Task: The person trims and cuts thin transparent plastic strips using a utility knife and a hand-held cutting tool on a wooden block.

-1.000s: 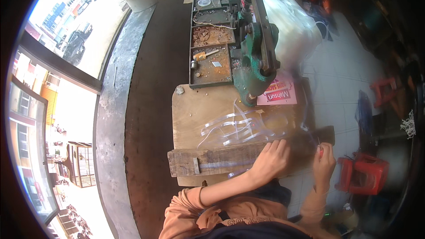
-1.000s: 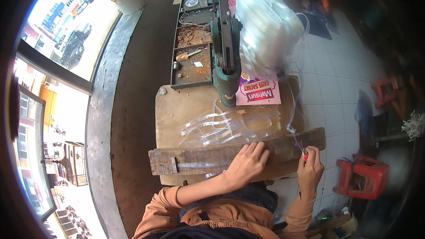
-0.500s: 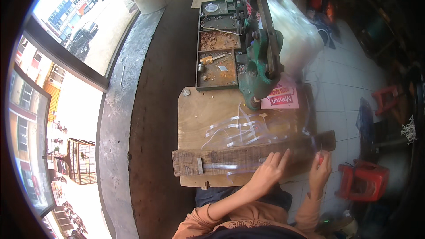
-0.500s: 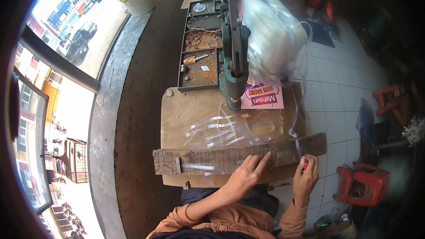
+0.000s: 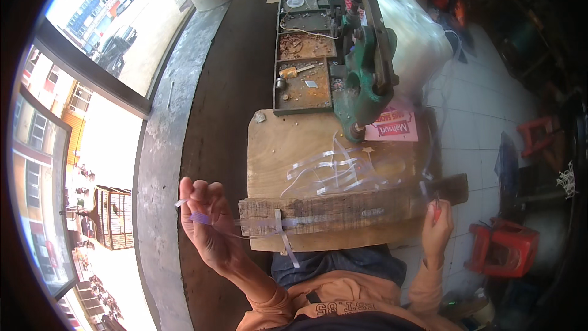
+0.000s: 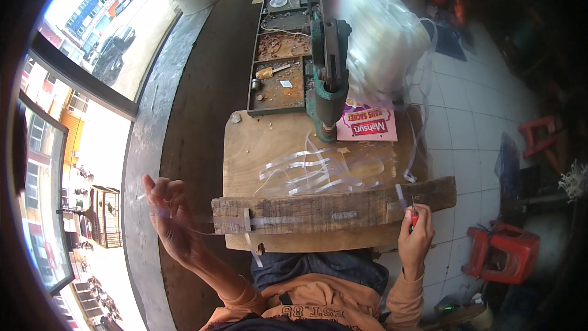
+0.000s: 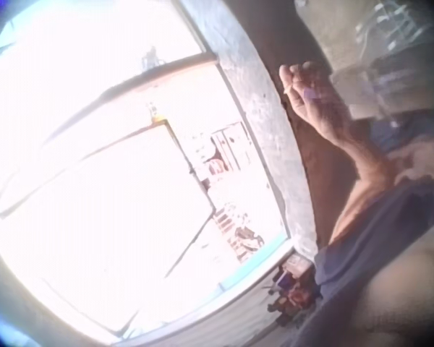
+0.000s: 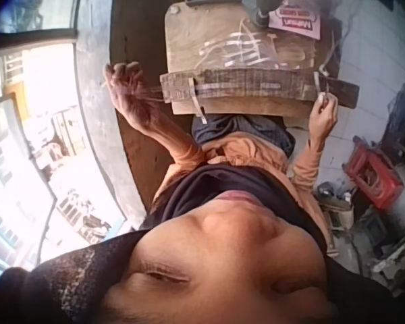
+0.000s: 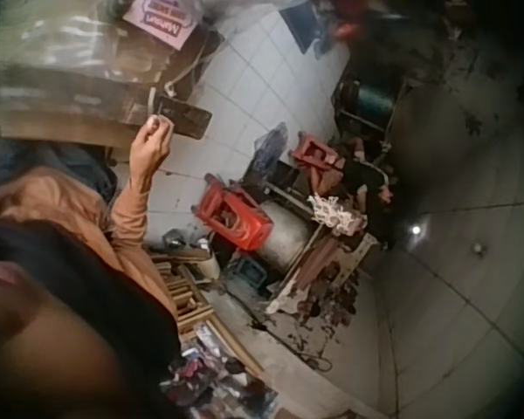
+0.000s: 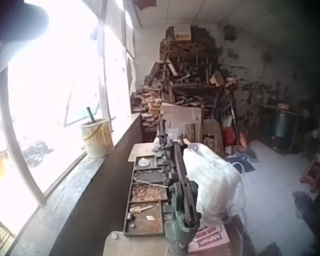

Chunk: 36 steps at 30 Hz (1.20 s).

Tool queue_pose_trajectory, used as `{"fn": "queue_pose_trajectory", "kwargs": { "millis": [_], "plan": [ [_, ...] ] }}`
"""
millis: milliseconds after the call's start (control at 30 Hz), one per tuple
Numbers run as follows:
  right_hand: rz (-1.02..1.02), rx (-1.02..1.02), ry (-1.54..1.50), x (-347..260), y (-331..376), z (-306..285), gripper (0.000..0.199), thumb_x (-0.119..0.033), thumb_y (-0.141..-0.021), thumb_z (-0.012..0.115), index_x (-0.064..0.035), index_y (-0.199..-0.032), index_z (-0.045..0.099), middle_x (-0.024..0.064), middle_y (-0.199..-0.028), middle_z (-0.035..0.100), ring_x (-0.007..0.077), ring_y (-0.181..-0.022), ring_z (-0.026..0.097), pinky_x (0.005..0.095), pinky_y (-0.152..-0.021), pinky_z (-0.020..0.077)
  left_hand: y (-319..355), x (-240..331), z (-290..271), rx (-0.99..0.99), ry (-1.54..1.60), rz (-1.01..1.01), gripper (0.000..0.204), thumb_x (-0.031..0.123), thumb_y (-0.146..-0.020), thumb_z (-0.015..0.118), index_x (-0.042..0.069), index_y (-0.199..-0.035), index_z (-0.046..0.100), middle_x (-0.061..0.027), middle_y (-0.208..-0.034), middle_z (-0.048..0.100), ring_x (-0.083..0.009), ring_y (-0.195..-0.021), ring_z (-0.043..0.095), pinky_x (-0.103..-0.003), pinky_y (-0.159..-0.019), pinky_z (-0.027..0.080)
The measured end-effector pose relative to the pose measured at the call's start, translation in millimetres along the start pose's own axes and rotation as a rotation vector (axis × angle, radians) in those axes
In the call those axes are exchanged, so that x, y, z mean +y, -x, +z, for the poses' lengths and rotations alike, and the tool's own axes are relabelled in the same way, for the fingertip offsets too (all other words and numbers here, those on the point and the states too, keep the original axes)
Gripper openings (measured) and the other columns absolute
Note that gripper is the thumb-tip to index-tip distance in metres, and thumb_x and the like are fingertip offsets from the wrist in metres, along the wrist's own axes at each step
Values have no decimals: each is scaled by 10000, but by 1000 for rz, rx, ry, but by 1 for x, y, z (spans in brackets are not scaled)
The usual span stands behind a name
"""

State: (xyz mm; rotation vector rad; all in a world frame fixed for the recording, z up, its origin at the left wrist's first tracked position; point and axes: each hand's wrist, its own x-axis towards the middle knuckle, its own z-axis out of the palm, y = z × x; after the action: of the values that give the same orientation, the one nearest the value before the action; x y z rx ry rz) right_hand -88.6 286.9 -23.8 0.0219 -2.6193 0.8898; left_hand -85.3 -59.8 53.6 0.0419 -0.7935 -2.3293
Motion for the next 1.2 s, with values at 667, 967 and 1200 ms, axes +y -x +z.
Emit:
{"fn": "queue_pose_trajectory", "kwargs": {
  "millis": [667, 967, 1200],
  "plan": [
    [153, 18, 30, 23, 2, 1, 68, -17, -875, 510, 37, -916, 520, 172, -869, 560, 362, -763, 577, 409, -662, 456, -4, -162, 86, -1336, -1192, 284, 395, 184, -772, 666, 66, -1142, 596, -79, -1007, 593, -243, -844, 576, -356, -730, 462],
    [-46, 27, 24, -13, -9, -6, 52, 13, -825, 571, 31, -871, 554, 155, -814, 580, 332, -696, 588, 373, -610, 469, 27, -144, 15, -1311, -1695, 169, 505, 401, -890, 495, 87, -1285, 473, -145, -1285, 483, -320, -1151, 495, -432, -1026, 351],
    [-29, -59, -350, -71, -18, -3, 20, 2, -802, 600, 18, -803, 587, 103, -728, 599, 185, -604, 573, 274, -566, 449, 36, -107, 24, -1057, -1202, -274, 408, 206, -868, 601, 37, -1233, 534, -155, -1225, 530, -309, -1075, 554, -382, -903, 441]
  ]
}}
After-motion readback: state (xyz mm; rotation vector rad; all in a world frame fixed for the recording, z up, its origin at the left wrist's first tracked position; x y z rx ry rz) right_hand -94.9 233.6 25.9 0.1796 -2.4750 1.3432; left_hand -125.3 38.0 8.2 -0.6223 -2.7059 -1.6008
